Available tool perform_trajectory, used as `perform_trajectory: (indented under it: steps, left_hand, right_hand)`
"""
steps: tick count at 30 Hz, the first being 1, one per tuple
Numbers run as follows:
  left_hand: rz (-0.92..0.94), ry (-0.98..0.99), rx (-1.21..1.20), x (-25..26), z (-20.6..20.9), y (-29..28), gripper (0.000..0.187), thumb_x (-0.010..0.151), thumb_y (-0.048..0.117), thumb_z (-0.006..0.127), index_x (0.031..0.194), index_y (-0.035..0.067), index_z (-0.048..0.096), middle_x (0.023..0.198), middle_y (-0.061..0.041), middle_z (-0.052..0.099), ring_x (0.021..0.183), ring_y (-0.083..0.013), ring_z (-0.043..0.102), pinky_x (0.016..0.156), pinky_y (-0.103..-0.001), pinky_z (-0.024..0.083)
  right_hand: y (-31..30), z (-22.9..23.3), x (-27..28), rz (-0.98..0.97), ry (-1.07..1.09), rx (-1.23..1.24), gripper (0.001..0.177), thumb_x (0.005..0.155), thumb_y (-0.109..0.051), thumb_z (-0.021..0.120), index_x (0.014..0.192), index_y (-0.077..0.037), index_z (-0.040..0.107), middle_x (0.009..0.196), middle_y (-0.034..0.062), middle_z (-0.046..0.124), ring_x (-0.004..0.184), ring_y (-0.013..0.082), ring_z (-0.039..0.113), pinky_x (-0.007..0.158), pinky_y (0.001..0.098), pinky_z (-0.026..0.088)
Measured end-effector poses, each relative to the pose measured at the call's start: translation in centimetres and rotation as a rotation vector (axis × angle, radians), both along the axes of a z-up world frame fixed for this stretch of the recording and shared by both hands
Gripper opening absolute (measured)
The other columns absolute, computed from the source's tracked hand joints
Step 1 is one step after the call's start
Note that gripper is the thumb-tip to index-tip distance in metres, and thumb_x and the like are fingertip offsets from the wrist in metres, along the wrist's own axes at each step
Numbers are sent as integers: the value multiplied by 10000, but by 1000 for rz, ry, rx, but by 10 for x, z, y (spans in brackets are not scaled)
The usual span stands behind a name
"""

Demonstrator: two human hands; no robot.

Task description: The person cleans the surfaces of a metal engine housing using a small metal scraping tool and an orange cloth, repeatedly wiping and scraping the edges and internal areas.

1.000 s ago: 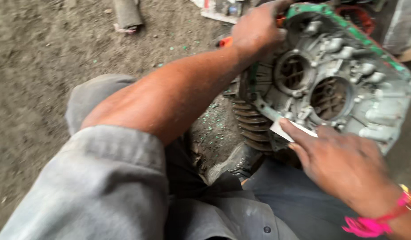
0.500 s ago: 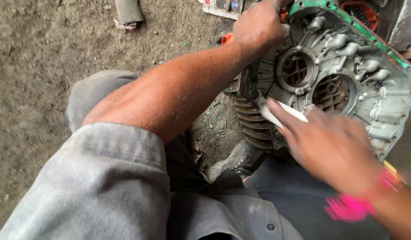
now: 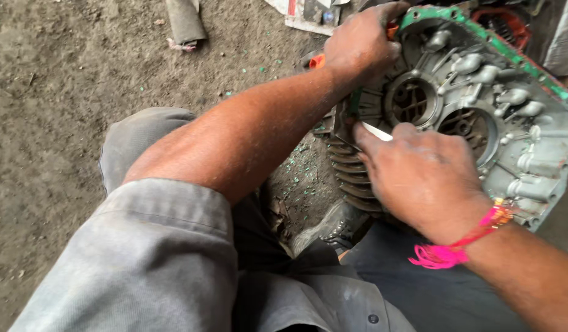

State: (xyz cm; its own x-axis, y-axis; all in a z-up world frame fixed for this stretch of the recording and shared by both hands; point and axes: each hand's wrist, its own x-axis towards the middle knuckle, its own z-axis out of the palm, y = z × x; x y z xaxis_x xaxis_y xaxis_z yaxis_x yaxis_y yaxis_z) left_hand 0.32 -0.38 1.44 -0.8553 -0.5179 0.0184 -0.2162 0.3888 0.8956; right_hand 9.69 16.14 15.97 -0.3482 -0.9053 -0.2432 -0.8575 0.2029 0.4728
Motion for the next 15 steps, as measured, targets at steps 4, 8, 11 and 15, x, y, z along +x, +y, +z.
perform_trajectory:
  steps: [4,8,11,15]
  left_hand:
    - [28,-30,20,-2,-2,3,601,716,271,736,1295,382,618,1204,-10,728,1113,-274,689,907,-433,550]
    - [9,-98,3,-5,-6,3,582,764,270,724,1323,401,629,1211,-20,740,1133,-272,701,962,-417,558]
    - [21,53,-8,-4,-9,5,573,758,227,705,1306,383,646,1236,15,747,1130,-267,712,938,-424,568]
    - [17,-122,-30,-10,-13,1,586,765,323,753,1333,367,617,1236,-27,720,1119,-280,701,942,-431,555]
  right_hand:
    - [6,26,9,-71,-45,126,474,966,-452,596,1434,-388,641,717,44,657,477,241,641,424,392,499]
    - [6,25,8,-146,-86,193,515,923,-484,594,1430,-394,624,712,65,667,540,262,670,465,407,526]
    - [14,26,14,-124,-65,165,520,933,-480,583,1446,-395,611,716,79,671,515,268,668,450,412,528]
    - [26,8,10,-129,-65,117,510,940,-442,573,1444,-385,624,720,52,651,485,227,654,434,392,517]
